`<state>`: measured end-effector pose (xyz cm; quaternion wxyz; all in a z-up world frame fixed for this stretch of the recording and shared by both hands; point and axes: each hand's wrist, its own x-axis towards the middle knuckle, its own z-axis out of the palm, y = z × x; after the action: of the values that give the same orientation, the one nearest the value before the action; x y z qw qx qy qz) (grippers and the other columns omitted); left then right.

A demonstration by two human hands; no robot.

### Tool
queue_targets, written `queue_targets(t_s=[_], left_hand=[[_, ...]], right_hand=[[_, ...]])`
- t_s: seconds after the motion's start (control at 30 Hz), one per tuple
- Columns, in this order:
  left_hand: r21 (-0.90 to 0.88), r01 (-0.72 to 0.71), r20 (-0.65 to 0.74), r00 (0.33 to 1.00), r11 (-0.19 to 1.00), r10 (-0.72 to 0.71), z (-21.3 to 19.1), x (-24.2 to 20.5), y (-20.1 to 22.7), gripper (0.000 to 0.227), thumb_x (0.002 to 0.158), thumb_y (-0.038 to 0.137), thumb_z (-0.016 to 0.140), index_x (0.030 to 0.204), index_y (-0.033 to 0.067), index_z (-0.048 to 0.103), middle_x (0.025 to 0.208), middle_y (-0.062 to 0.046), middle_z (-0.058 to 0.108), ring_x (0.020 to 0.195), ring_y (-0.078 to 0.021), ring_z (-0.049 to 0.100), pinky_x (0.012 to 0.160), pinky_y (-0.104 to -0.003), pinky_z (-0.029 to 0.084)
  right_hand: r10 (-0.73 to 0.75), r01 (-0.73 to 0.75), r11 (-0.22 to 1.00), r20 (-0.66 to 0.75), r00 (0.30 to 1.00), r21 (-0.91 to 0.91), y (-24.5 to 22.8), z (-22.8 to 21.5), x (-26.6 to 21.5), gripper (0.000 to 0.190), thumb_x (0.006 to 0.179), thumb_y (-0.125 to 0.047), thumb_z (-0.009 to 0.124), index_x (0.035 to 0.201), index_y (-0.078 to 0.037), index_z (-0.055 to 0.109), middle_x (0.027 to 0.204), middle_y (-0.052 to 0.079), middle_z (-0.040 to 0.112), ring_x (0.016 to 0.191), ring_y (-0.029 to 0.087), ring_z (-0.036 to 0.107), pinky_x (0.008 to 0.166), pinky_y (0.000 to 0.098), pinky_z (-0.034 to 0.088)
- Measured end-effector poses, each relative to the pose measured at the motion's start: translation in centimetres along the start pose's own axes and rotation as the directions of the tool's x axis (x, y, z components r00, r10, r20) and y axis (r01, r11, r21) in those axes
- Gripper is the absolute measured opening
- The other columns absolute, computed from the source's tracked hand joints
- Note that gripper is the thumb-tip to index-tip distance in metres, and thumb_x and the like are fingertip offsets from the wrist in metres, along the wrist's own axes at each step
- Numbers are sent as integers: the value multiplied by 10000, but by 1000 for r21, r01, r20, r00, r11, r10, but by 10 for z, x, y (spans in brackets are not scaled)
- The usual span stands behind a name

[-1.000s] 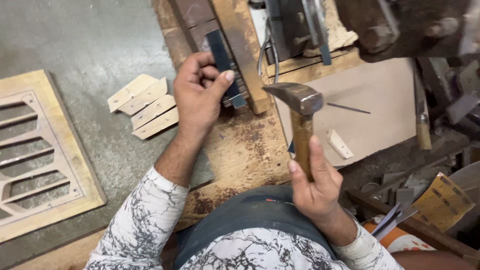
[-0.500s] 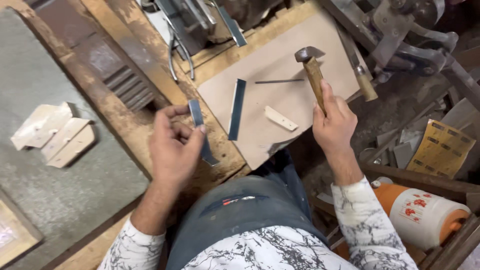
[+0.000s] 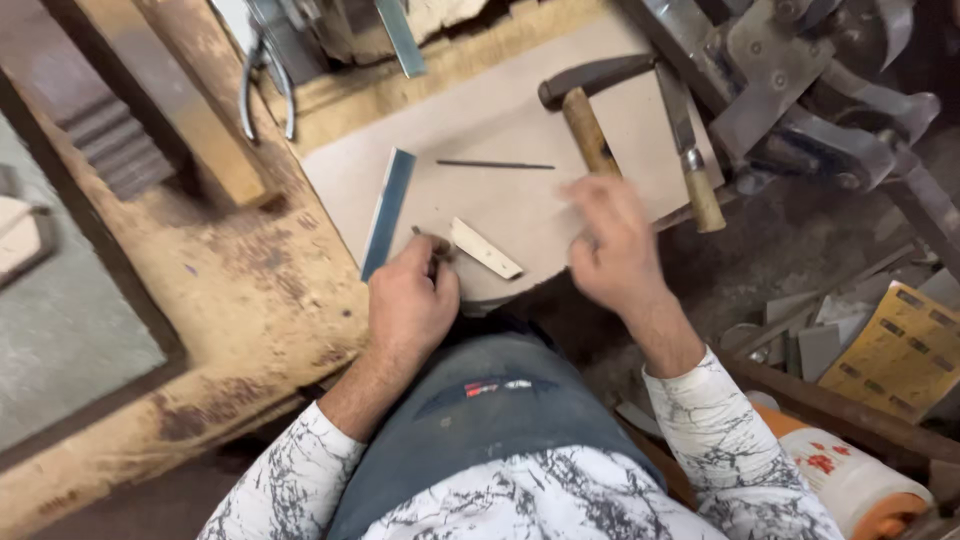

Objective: The person assembles small metal and wooden components using a manual press, hammer, and file. They repeatedly align pieces, press them together, tap with a hammer, and file edges, then place finished units aside.

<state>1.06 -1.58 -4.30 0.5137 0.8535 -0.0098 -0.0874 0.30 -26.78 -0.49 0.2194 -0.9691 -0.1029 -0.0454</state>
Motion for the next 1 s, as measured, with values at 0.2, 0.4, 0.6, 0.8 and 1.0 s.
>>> queue_targets(t_s=[0.2,0.4,0.6,0.8,1.0], left_hand=[[-233,199,-11,978,952,-208,30,-2,16,334,964,86,653,1247,-26,515,762,-112,724,641,-177,710,594,-316,566],[-621,309,-7,917,720,-399,54,-22,13,472,963,29,664,1302,-67,350,963,-144,717,809,-128,717,739,-270,616],[-865,223,75,943,450,-325,64,-32,17,607,928,43,727,1410,-31,365,1067,-134,651,978,-142,666,878,-290,586],[-847,224,90,955,483,-284,72,-31,20,400,962,76,717,1293,-33,519,1125,-87,671,1033,-138,667,939,-307,589],[-863,178,81,973,472,-217,78,-29,24,404,997,62,683,1324,10,452,1142,-88,646,1036,-137,647,930,-305,571]], right_hand=[[-188,120,956,245,951,269,-14,7,9,718,626,-293,848,1267,-25,666,1163,147,614,1111,337,540,954,481,357],[-186,137,946,149,971,294,-2,28,7,411,778,-228,875,1144,-87,749,1005,38,672,981,238,590,892,419,375],[-251,246,875,-46,967,417,9,18,5,371,739,-21,843,1095,-13,739,987,87,664,917,264,610,824,378,478],[-222,229,831,-77,972,507,8,7,5,351,736,20,858,1067,7,740,964,104,660,878,254,627,723,336,528],[-216,237,819,-101,971,522,11,3,2,345,748,1,873,1065,4,736,960,114,664,868,247,647,748,346,535]])
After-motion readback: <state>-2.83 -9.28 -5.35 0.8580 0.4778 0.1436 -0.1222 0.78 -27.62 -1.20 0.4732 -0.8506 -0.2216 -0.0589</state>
